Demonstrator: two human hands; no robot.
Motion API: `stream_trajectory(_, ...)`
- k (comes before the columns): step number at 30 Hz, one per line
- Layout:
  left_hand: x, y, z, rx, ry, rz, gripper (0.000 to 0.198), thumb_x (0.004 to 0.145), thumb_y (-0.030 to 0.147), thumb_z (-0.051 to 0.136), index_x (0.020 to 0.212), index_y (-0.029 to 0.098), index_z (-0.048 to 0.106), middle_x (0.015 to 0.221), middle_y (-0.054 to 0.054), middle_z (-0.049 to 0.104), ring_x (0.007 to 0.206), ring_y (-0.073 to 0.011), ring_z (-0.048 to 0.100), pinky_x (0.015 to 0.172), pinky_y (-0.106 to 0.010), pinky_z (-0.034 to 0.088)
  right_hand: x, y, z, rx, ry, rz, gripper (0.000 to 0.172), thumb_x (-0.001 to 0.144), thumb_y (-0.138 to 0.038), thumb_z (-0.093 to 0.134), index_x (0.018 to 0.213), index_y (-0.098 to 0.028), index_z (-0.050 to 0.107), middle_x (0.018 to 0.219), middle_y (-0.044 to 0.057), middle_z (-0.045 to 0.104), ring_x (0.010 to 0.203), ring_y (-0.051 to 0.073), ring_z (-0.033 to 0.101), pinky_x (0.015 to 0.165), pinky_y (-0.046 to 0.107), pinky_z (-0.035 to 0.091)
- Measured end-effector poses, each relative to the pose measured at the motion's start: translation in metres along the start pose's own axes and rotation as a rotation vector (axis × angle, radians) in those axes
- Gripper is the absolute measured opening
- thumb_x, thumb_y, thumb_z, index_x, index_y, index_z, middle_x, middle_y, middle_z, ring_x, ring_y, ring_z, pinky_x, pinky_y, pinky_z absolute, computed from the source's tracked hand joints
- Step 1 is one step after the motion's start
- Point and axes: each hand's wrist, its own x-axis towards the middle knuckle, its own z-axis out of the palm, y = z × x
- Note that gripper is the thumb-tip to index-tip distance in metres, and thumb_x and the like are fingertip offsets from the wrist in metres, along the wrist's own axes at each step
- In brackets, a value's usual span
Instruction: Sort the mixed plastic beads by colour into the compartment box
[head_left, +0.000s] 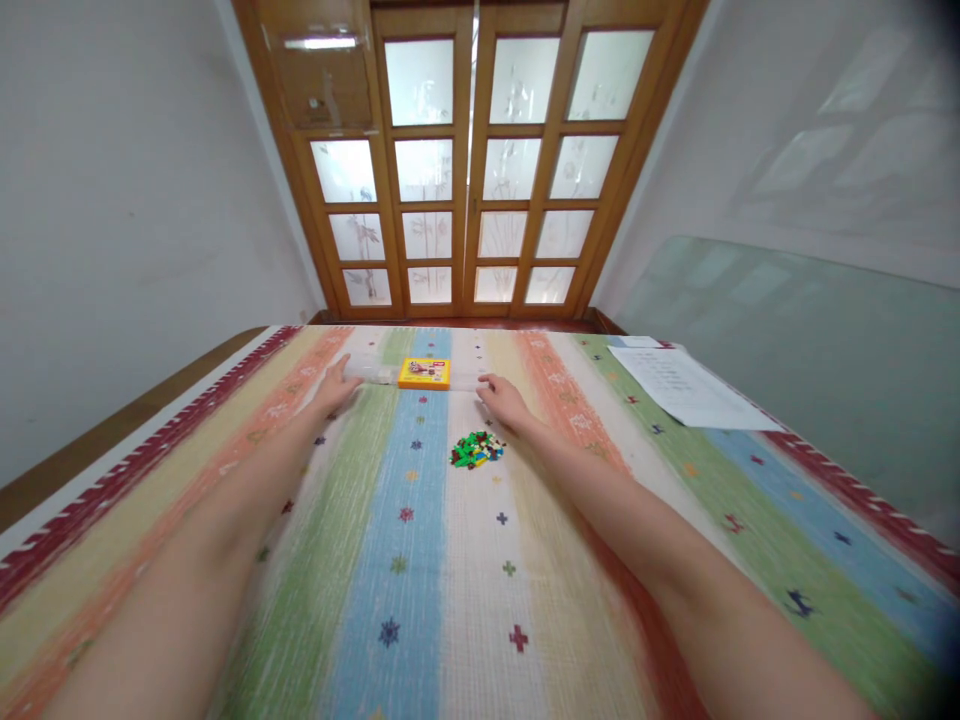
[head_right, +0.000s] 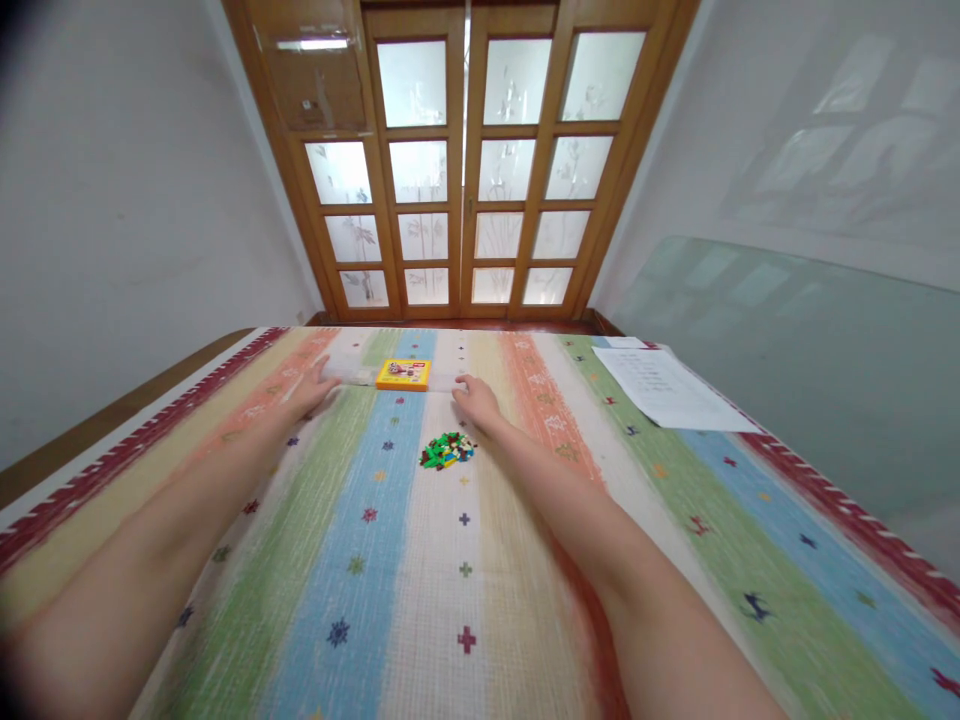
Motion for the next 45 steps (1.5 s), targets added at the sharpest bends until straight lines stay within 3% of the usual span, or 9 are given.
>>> stream_trajectory(5, -0.002, 0.031, 0.044, 0.136, -0.048, 0.094, 0.078, 0.087, 0.044, 0.062, 0.157, 0.019, 0.039, 0.153, -0.017, 0.049, 0.143, -0.0321, 0.046, 0.121, -0.047, 0.036, -0.016, 0.037, -0.042, -0.083, 0.078, 0.042, 0.023, 0.092, -0.029, 0.055, 0.107, -0.020, 0.070, 0.100, 0.007, 0.072, 0.089, 0.021, 0.063, 0.078, 0.028, 0.045)
stream_trajectory(9, -0.026, 0.066, 0.078, 0.210, 0.015, 0.141, 0.079, 0.090, 0.045, 0.059, 0.160, 0.017, 0.034, 0.149, -0.020, 0.050, 0.137, -0.0351, 0.052, 0.117, -0.048, 0.041, -0.029, 0.062, -0.069, -0.178, 0.139, 0.096, 0.017, 0.090, -0.026, 0.054, 0.098, -0.020, 0.068, 0.095, 0.008, 0.071, 0.084, 0.021, 0.061, 0.073, 0.028, 0.042)
stream_trajectory(15, -0.055, 0.102, 0.100, 0.201, -0.001, 0.200, 0.077, 0.090, 0.044, 0.060, 0.159, 0.019, 0.036, 0.149, -0.019, 0.051, 0.132, -0.0351, 0.056, 0.112, -0.048, 0.044, -0.047, 0.087, -0.077, -0.324, 0.359, 0.156, 0.019, 0.089, -0.024, 0.050, 0.099, -0.018, 0.065, 0.098, 0.012, 0.067, 0.093, 0.026, 0.058, 0.083, 0.034, 0.042)
stream_trajectory(21, -0.057, 0.103, 0.096, 0.140, 0.048, 0.155, 0.070, 0.093, 0.036, 0.055, 0.158, 0.015, 0.040, 0.152, -0.016, 0.053, 0.139, -0.0320, 0.051, 0.117, -0.045, 0.041, -0.053, 0.089, -0.072, -0.353, 0.353, 0.162, 0.022, 0.089, -0.025, 0.050, 0.107, -0.018, 0.061, 0.105, 0.013, 0.063, 0.097, 0.027, 0.057, 0.086, 0.035, 0.043)
stream_trajectory(24, -0.059, 0.100, 0.089, 0.111, 0.057, 0.086, 0.066, 0.094, 0.033, 0.053, 0.158, 0.017, 0.042, 0.148, -0.013, 0.058, 0.132, -0.0309, 0.058, 0.113, -0.045, 0.045, -0.057, 0.088, -0.074, -0.361, 0.340, 0.148, 0.024, 0.091, -0.027, 0.050, 0.110, -0.018, 0.061, 0.106, 0.013, 0.063, 0.098, 0.027, 0.057, 0.086, 0.035, 0.043)
stream_trajectory(27, -0.060, 0.093, 0.078, 0.104, 0.046, 0.037, 0.062, 0.095, 0.035, 0.051, 0.155, 0.020, 0.046, 0.137, -0.011, 0.067, 0.121, -0.0296, 0.065, 0.107, -0.044, 0.049, -0.061, 0.083, -0.076, -0.360, 0.314, 0.155, 0.027, 0.093, -0.030, 0.050, 0.115, -0.018, 0.061, 0.111, 0.014, 0.063, 0.102, 0.028, 0.057, 0.088, 0.036, 0.043)
stream_trajectory(32, -0.054, 0.075, 0.062, 0.098, 0.064, -0.041, 0.060, 0.095, 0.040, 0.050, 0.150, 0.017, 0.053, 0.133, -0.012, 0.069, 0.123, -0.0290, 0.064, 0.110, -0.043, 0.048, -0.065, 0.076, -0.078, -0.382, 0.287, 0.149, 0.035, 0.095, -0.030, 0.048, 0.125, -0.017, 0.059, 0.118, 0.016, 0.062, 0.108, 0.029, 0.056, 0.096, 0.038, 0.042)
stream_trajectory(39, -0.050, 0.068, 0.054, 0.138, 0.192, 0.051, 0.062, 0.094, 0.040, 0.047, 0.151, 0.015, 0.049, 0.154, -0.014, 0.050, 0.145, -0.0298, 0.044, 0.124, -0.047, 0.032, -0.063, 0.080, -0.074, -0.342, 0.276, 0.031, 0.038, 0.093, -0.028, 0.050, 0.127, -0.014, 0.059, 0.127, 0.018, 0.060, 0.116, 0.031, 0.053, 0.103, 0.042, 0.041)
stream_trajectory(45, -0.059, 0.084, 0.055, 0.273, 0.069, 0.164, 0.059, 0.091, 0.039, 0.052, 0.148, 0.022, 0.053, 0.155, -0.012, 0.050, 0.147, -0.0336, 0.037, 0.125, -0.058, 0.022, -0.060, 0.084, -0.072, -0.333, 0.263, -0.049, 0.039, 0.091, -0.025, 0.049, 0.127, -0.014, 0.060, 0.130, 0.018, 0.058, 0.120, 0.031, 0.052, 0.107, 0.043, 0.041)
